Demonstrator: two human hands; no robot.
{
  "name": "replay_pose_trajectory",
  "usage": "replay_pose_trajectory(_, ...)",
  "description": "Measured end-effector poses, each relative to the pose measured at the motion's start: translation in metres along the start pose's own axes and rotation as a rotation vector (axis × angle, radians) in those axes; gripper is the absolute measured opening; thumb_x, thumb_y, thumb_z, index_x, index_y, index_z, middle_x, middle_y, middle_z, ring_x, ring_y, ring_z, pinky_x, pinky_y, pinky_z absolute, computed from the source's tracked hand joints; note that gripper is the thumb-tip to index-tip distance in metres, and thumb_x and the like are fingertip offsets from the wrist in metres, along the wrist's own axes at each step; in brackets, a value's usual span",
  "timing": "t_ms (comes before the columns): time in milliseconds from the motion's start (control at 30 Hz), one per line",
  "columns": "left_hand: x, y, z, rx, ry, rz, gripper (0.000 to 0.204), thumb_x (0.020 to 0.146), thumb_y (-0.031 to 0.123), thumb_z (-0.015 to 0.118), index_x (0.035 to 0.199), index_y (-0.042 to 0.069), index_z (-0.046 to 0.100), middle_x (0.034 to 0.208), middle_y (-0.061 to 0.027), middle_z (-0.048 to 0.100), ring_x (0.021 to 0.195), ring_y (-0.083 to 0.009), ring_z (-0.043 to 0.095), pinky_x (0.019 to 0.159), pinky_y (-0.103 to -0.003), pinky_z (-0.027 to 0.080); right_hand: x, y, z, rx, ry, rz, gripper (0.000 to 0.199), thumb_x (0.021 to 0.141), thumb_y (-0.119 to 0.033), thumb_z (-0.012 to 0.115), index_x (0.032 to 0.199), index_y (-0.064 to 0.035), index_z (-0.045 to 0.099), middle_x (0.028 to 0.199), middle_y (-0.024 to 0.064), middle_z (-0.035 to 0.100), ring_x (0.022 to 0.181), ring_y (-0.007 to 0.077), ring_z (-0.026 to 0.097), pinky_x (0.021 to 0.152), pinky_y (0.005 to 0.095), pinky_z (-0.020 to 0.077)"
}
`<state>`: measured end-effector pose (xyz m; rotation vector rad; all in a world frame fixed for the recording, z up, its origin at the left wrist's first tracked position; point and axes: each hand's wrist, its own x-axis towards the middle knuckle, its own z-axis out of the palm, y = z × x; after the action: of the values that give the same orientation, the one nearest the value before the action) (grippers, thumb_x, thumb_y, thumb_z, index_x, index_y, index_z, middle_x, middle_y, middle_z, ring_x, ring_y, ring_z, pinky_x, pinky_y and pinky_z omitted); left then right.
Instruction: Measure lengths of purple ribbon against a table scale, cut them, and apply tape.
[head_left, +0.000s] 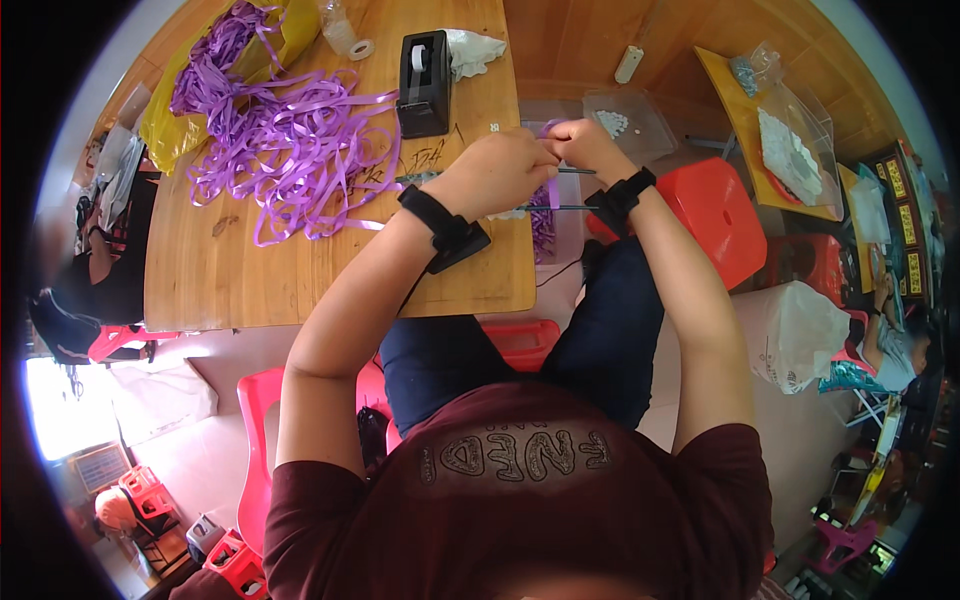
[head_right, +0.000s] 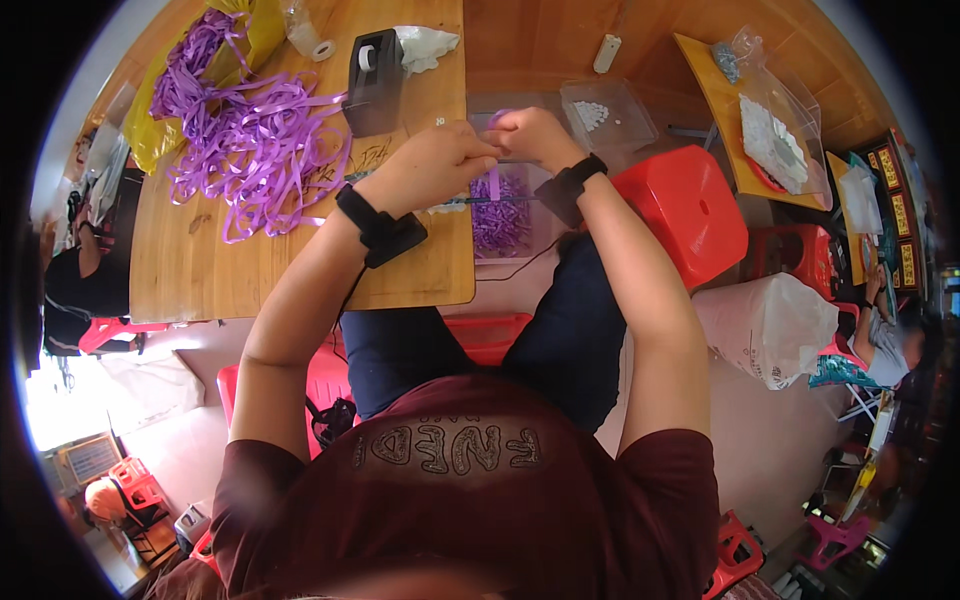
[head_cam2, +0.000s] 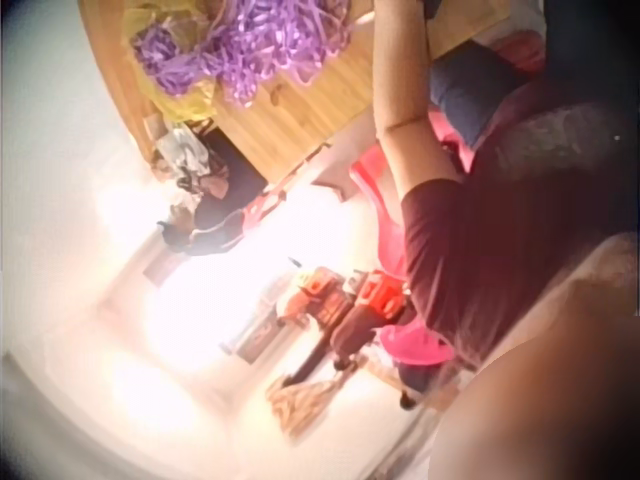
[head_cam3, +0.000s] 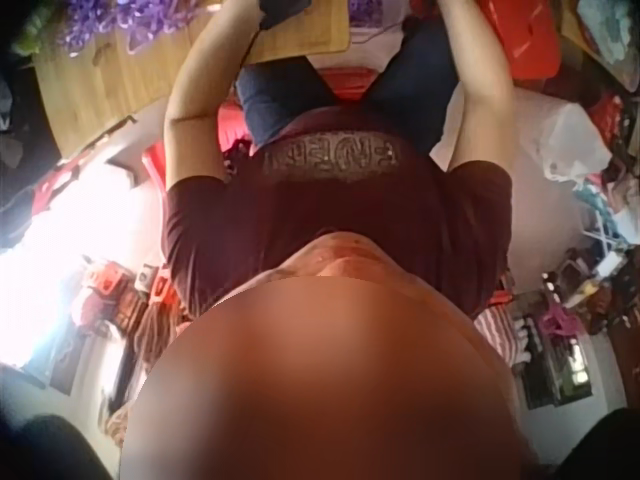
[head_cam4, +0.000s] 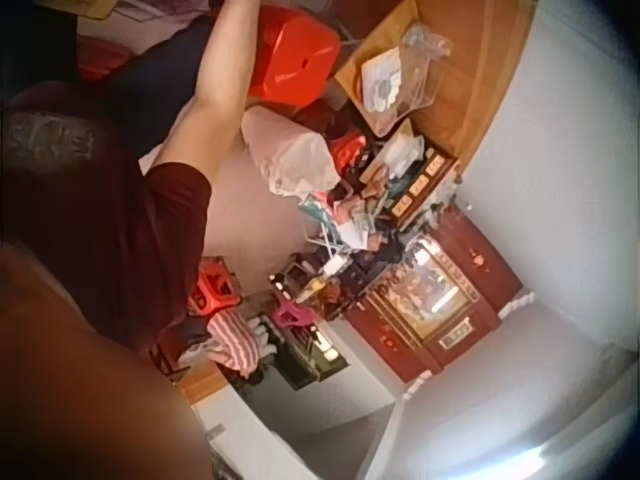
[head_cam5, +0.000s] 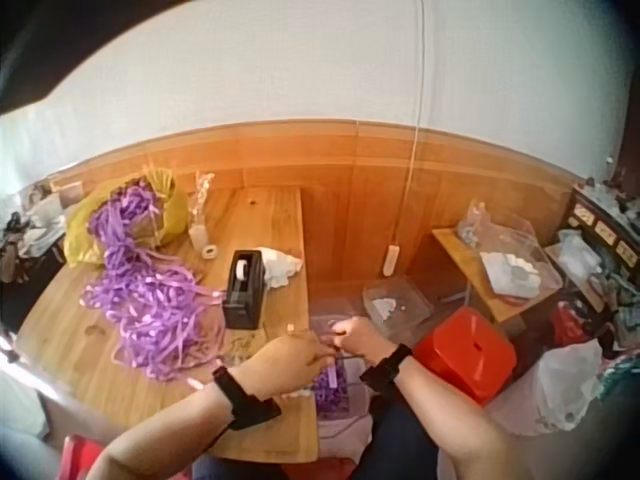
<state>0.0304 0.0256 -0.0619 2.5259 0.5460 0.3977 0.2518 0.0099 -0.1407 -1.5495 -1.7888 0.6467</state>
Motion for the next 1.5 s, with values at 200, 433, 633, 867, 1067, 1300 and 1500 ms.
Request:
replay_pose_trajectory(200,0.005,-0.015,0.006,-0.008,0.073,0.028,0.026,0.089,0.026,0.06,0.098,0.007,0.075,0.097,-0.0157,0.069,0.094,-0.0337,0.065,0.083,-0.042,0.051,-0.054,0.006,0.014,0.354,-0.145,0.436,0.026,0.091,-0.025,0.067,0.102,-0.0021,0.073,0.085,0.0017,0.067,0.072,0.0116,0.061,0.061,0.0264,0.0465)
replay_pose_trajectory(433,0.012,0.0,-0.009,-0.205,-0.12,-0.269,0.025,0.087,0.023,0.071,0.099,0.002,0.075,0.098,-0.0115,0.071,0.091,-0.0262,0.066,0.08,-0.035,0.052,-0.102,-0.012,0.042,0.654,-0.027,0.374,0.022,0.092,-0.02,0.067,0.105,-0.0037,0.073,0.093,0.0008,0.068,0.077,0.0095,0.059,0.063,0.0247,0.0452)
replay_pose_trajectory(633,0.012,-0.009,-0.001,-0.207,-0.086,-0.213,0.025,0.087,0.023,0.072,0.099,0.001,0.075,0.096,-0.0111,0.072,0.088,-0.0233,0.067,0.077,-0.033,0.052,-0.111,-0.027,0.079,0.686,0.156,0.388,0.019,0.089,-0.019,0.073,0.092,-0.0004,0.073,0.08,-0.0025,0.065,0.066,0.0086,0.053,0.062,0.025,0.0431)
replay_pose_trajectory(867,0.009,-0.014,0.001,-0.189,-0.072,-0.199,0.024,0.089,0.022,0.069,0.099,0.001,0.075,0.096,-0.0126,0.072,0.089,-0.0264,0.067,0.079,-0.034,0.052,-0.186,-0.066,0.082,0.35,0.087,0.137,0.021,0.086,-0.015,0.076,0.077,0.0018,0.067,0.066,0.0081,0.057,0.063,0.0149,0.053,0.058,0.0308,0.0414)
replay_pose_trajectory(1067,0.009,-0.01,0.0,-0.111,-0.04,-0.141,0.024,0.091,0.023,0.065,0.1,0.003,0.074,0.096,-0.0137,0.072,0.09,-0.029,0.067,0.08,-0.036,0.052,-0.221,-0.108,0.067,0.352,0.072,0.07,0.013,0.084,-0.011,0.076,0.094,-0.0021,0.076,0.073,0.0095,0.065,0.068,0.0206,0.062,0.062,0.0303,0.0475)
replay_pose_trajectory(1300,0.01,-0.009,0.002,-0.069,-0.033,-0.114,0.023,0.09,0.023,0.064,0.099,0.003,0.075,0.096,-0.0135,0.072,0.091,-0.0288,0.067,0.081,-0.036,0.052,-0.218,-0.137,0.037,0.29,0.123,-0.038,0.014,0.082,-0.007,0.078,0.094,-0.0019,0.077,0.068,0.0072,0.059,0.061,0.0163,0.055,0.056,0.0285,0.0418)
replay_pose_trajectory(1500,0.009,-0.011,0.003,-0.101,-0.048,-0.138,0.024,0.09,0.022,0.064,0.099,0.003,0.075,0.098,-0.0136,0.072,0.094,-0.0287,0.066,0.083,-0.037,0.052,-0.19,-0.157,-0.006,0.238,0.124,-0.166,0.016,0.08,-0.005,0.079,0.095,-0.0014,0.077,0.064,0.0061,0.054,0.057,0.0147,0.05,0.051,0.0286,0.0366)
